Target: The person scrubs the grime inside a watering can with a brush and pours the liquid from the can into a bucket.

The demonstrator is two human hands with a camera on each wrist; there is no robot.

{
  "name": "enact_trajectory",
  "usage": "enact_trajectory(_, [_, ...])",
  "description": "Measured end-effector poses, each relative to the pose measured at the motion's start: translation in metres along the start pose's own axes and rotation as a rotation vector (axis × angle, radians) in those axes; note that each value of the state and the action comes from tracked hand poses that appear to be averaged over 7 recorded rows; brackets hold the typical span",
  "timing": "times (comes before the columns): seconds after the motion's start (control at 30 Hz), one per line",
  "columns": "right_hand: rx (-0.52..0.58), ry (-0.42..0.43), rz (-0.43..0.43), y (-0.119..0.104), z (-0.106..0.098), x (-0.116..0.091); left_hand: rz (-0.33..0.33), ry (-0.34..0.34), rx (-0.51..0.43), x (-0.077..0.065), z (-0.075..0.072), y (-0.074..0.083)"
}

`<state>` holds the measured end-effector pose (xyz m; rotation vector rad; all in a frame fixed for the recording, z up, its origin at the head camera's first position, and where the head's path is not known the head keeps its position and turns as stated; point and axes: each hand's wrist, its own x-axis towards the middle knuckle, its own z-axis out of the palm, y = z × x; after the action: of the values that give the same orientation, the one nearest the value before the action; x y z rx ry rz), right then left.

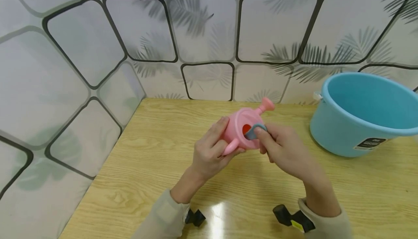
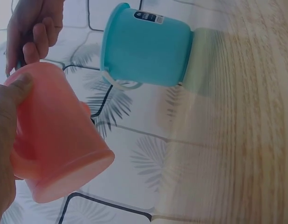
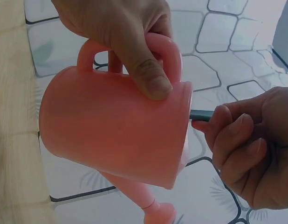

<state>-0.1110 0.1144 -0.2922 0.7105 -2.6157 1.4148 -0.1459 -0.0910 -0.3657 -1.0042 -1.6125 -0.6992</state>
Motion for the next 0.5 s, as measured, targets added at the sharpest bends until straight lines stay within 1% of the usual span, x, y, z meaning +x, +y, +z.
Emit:
enact_trajectory(0.07, [0.065,-0.045,0.05,0.001,-0.0038,0.0013,0.002,0.002,0.003,0.0,0.0,0.0001])
enact_trajectory(0.13, [0.123,-0.057,0.12,0.0022,-0.0065,0.0033,-0.002,0.005,0.0,-0.0004,-0.0001,0.0003])
enact_trajectory(0.2, [0.2,-0.049,0.172,0.0034,-0.0076,0.0056,-0.005,0.01,-0.002,-0.0006,-0.0005,0.0004])
enact_trajectory(0.27, [0.294,-0.013,0.204,0.0041,-0.0084,0.0066,-0.007,0.013,-0.003,-0.0004,-0.0011,0.0003])
enact_trajectory(0.33, [0.389,0.042,0.197,0.0046,-0.0092,0.0063,-0.013,0.015,-0.008,0.0,-0.0017,0.0002])
enact_trajectory(0.4, [0.447,0.097,0.181,0.0045,-0.0093,0.0055,-0.019,0.021,-0.02,0.0005,-0.0019,-0.0001])
enact_trajectory(0.43, [0.462,0.115,0.169,0.0043,-0.0089,0.0053,-0.024,0.022,-0.03,0.0008,-0.0018,0.0])
enact_trajectory(0.5, [0.45,0.111,0.164,0.0028,-0.0068,0.0051,-0.022,0.028,-0.045,0.0012,-0.0012,0.0004])
